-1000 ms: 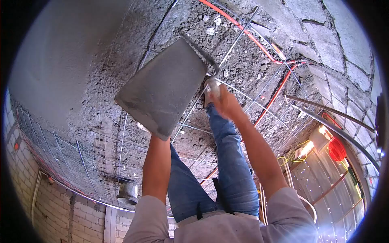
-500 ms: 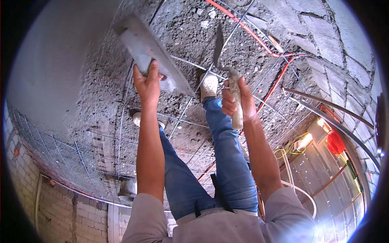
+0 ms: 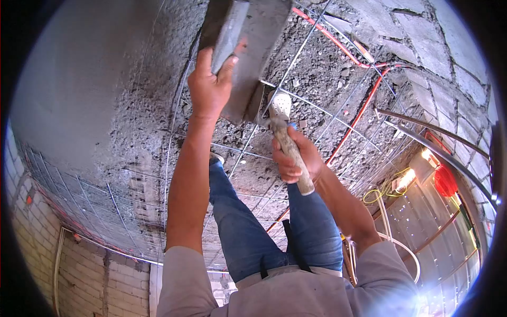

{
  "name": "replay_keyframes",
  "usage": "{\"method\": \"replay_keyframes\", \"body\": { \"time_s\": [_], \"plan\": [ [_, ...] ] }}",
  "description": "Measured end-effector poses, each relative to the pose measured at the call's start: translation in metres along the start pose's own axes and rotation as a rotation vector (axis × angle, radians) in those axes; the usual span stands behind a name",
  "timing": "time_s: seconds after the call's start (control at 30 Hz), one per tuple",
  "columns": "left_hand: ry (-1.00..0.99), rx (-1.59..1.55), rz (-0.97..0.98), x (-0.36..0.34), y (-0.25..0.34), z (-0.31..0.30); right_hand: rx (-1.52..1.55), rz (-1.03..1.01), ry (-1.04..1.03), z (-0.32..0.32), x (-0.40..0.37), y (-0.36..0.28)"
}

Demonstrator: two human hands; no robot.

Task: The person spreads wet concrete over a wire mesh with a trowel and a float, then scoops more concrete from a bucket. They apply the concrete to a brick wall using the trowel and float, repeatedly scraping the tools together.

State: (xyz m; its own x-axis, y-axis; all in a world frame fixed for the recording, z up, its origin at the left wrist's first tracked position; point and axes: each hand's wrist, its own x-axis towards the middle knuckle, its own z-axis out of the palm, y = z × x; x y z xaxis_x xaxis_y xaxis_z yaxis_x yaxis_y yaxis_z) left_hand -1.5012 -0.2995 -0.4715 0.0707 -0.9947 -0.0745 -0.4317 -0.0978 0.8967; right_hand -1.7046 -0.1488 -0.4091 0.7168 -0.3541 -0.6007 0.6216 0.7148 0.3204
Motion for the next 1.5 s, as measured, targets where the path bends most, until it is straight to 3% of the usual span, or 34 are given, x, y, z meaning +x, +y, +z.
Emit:
{"method": "replay_keyframes", "body": {
  "time_s": [0.13,0.2,0.27,0.3,0.33,0.4,0.43,0.47,0.53,0.6,0.67,0.7,0.73,0.77,0.8,0.87,1.13,1.2,1.33,1.37,1.43,1.5],
  "plan": [
    [0.048,0.192,0.001,0.010,-0.006,-0.016,0.028,0.038,-0.063,0.005,-0.032,0.048],
    [0.045,0.265,0.111,0.016,-0.010,-0.033,0.094,0.066,-0.203,0.000,-0.053,0.070],
    [-0.014,0.457,0.065,0.025,-0.011,-0.049,-0.047,0.055,-0.236,0.002,-0.078,0.092],
    [-0.033,0.380,0.015,0.020,0.004,-0.059,-0.027,-0.008,-0.273,0.008,-0.083,0.106],
    [-0.035,0.306,0.036,0.014,0.015,-0.067,-0.021,-0.082,-0.294,0.014,-0.086,0.121],
    [-0.068,0.178,0.108,0.001,0.030,-0.084,-0.284,-0.448,-0.155,0.029,-0.088,0.143],
    [-0.109,0.206,0.077,-0.002,0.036,-0.092,-0.238,-0.550,-0.113,0.033,-0.089,0.157],
    [-0.100,0.190,0.112,-0.009,0.045,-0.097,-0.132,-0.578,-0.124,0.039,-0.089,0.172],
    [-0.133,0.096,-0.032,-0.019,0.066,-0.104,-0.101,-0.635,-0.125,0.028,-0.074,0.200],
    [-0.186,-0.096,-0.140,-0.023,0.089,-0.099,-0.159,-0.698,0.046,0.021,-0.080,0.217],
    [-0.314,-0.295,-0.294,-0.016,0.113,-0.084,-0.522,-0.931,0.272,0.020,-0.090,0.237],
    [-0.583,-0.411,-0.381,-0.004,0.126,-0.087,-0.718,-1.195,0.337,0.013,-0.085,0.249],
    [-0.714,-0.459,-0.418,0.005,0.132,-0.072,-0.934,-1.427,0.427,-0.001,-0.084,0.249],
    [-0.643,-0.386,-0.495,0.015,0.132,-0.052,-1.038,-1.335,0.554,0.001,-0.107,0.247],
    [-0.715,-0.565,-0.611,-0.030,0.201,-0.040,-1.115,-1.323,0.640,-0.007,-0.116,0.244],
    [-0.896,-0.590,-0.592,-0.046,0.239,0.005,-1.165,-1.464,0.692,-0.024,-0.137,0.232],
    [-1.285,-0.489,-0.496,-0.149,0.309,0.165,-1.328,-1.567,0.798,-0.088,-0.212,0.136],
    [-1.339,-0.443,-0.495,-0.171,0.317,0.189,-1.312,-1.289,0.987,-0.105,-0.241,0.109],
    [-1.453,-0.339,-0.477,-0.207,0.338,0.230,-0.914,-0.964,1.237,-0.189,-0.277,0.048],
    [-1.468,-0.317,-0.461,-0.213,0.343,0.239,-0.853,-0.769,1.281,-0.209,-0.292,0.039],
    [-1.477,-0.252,-0.429,-0.215,0.355,0.245,-0.566,-0.739,1.341,-0.228,-0.320,0.050],
    [-1.429,-0.201,-0.438,-0.207,0.368,0.255,-0.453,-0.912,1.407,-0.264,-0.315,0.080]
  ]
}}
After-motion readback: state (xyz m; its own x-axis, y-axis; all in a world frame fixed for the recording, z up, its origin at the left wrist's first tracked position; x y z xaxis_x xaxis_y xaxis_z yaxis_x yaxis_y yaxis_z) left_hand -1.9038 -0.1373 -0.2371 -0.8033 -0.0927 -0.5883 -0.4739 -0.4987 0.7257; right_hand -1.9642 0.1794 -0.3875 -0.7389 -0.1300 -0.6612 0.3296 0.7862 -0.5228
